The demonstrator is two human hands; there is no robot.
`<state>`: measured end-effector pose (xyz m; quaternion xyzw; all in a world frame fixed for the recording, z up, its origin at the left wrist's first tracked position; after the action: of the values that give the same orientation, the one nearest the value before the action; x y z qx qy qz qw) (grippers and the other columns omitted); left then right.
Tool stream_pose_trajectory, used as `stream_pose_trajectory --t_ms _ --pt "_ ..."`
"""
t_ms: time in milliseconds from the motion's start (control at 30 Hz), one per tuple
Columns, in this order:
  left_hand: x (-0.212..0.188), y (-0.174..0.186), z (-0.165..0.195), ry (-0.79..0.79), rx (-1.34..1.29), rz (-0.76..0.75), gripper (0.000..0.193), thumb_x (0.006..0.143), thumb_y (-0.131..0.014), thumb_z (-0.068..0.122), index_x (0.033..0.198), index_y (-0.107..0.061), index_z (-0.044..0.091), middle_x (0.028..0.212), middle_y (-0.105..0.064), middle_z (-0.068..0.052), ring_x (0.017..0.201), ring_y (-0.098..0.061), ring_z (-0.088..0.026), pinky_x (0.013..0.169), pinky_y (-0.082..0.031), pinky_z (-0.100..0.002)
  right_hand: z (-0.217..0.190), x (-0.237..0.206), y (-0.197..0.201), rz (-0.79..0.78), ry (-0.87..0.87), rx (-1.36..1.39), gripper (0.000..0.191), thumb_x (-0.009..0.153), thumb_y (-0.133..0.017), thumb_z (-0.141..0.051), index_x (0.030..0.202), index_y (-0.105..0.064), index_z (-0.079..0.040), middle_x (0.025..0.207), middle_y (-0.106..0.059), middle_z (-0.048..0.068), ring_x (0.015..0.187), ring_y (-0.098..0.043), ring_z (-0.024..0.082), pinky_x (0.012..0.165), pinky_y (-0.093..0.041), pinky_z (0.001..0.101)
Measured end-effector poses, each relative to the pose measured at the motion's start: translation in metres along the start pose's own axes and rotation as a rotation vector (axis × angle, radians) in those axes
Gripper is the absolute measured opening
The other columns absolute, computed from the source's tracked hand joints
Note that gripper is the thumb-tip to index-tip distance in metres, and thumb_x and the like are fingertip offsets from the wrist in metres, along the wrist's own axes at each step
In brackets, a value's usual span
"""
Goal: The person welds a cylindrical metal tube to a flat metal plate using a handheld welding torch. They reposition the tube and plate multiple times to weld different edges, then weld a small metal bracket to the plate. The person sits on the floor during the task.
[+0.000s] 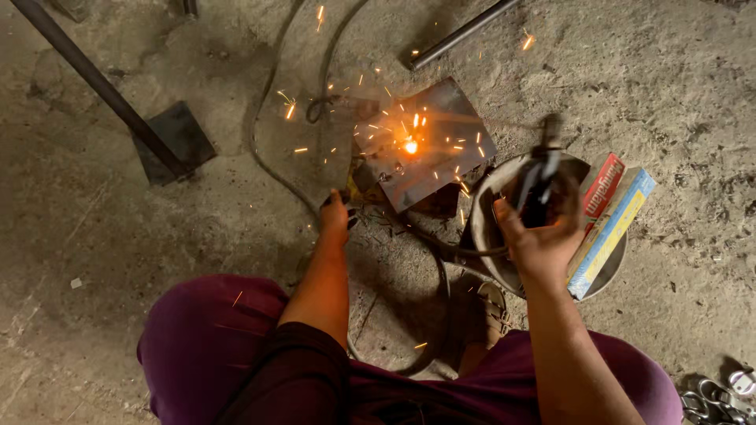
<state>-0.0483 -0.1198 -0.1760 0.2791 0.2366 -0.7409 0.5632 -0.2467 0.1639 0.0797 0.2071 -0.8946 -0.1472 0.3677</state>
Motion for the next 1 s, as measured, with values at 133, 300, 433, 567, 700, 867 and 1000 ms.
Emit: stream_pose_trajectory --t_ms 133,300,433,567,700,867,1000 --pt "0.002 -0.029 0.008 -0.053 -0.098 -0.133 0.043 0.103 -0.053 0.048 0.111 -0.07 0.009 0.093 -0.07 -0.01 0.071 -0.068 -0.026 0.055 -0.056 -0.041 0.064 -0.009 0.013 0.21 -0.523 0.552 0.053 0.091 -0.079 -0.012 0.137 -0.052 -0.006 0.103 -0.067 0.007 0.081 -0.066 0.018 0.068 -0.056 0.0358" --pt "0.003 -0.036 0.022 -0.178 -0.158 -0.181 0.049 0.1 -0.065 0.048 0.097 -0.066 -0.001 0.081 -0.066 -0.014 0.063 -0.064 -0.027 0.053 -0.056 -0.04 0.137 -0.028 0.018 0.324 -0.861 0.86 0.03 0.095 -0.065 -0.022 0.124 -0.059 -0.016 0.092 -0.065 0.012 0.072 -0.063 0.027 0.063 -0.053 0.0435" --pt "-0.013 -0.026 0.054 -0.343 -0.066 -0.176 0.055 0.088 -0.074 0.057 0.107 -0.073 0.006 0.089 -0.072 -0.003 0.076 -0.062 -0.017 0.071 -0.055 -0.037 0.176 -0.033 0.025 0.285 -0.899 0.993 0.027 0.105 -0.064 -0.033 0.122 -0.057 -0.013 0.1 -0.065 0.014 0.084 -0.063 0.033 0.077 -0.053 0.0474" --pt "-0.034 -0.031 0.095 -0.431 0.304 -0.171 0.061 0.095 -0.067 0.059 0.109 -0.073 0.0 0.085 -0.072 -0.009 0.076 -0.066 -0.021 0.068 -0.053 -0.037 0.204 -0.027 0.032 0.251 -0.854 1.031 0.034 0.105 -0.062 -0.043 0.123 -0.059 -0.015 0.101 -0.065 0.012 0.086 -0.064 0.03 0.078 -0.053 0.0448" --pt "-0.072 -0.053 0.146 -0.454 -0.304 -0.343 0.04 0.093 -0.078 0.035 0.098 -0.07 -0.004 0.076 -0.061 -0.008 0.058 -0.056 -0.016 0.047 -0.048 -0.036 0.222 -0.038 0.024 0.274 -0.901 1.017 0.034 0.104 -0.062 -0.043 0.122 -0.059 -0.015 0.101 -0.065 0.012 0.087 -0.063 0.03 0.079 -0.053 0.045" --pt "-0.084 0.029 0.231 -0.634 -0.288 -0.079 0.033 0.091 -0.073 0.03 0.096 -0.069 -0.002 0.072 -0.068 -0.008 0.048 -0.06 -0.016 0.042 -0.047 -0.034 0.224 -0.046 0.002 0.291 -0.907 1.001 0.034 0.104 -0.062 -0.044 0.121 -0.059 -0.014 0.102 -0.064 0.012 0.087 -0.063 0.03 0.08 -0.053 0.0453" --pt "-0.08 0.179 0.259 -0.589 -0.19 0.065 0.041 0.091 -0.071 0.044 0.093 -0.073 0.004 0.07 -0.068 -0.004 0.055 -0.066 -0.014 0.046 -0.045 -0.03 0.218 -0.045 -0.019 0.311 -0.914 1.011 0.034 0.104 -0.061 -0.044 0.121 -0.059 -0.014 0.102 -0.064 0.012 0.088 -0.063 0.03 0.081 -0.053 0.0455"
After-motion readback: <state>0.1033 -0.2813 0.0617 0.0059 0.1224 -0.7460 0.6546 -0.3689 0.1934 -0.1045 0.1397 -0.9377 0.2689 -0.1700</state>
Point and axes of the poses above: each hand's wrist, its own x-axis towards the middle knuckle, its own y-axis out of the back of the hand, z = x × y, the point moved 8 cm from there along x, towards the middle knuckle
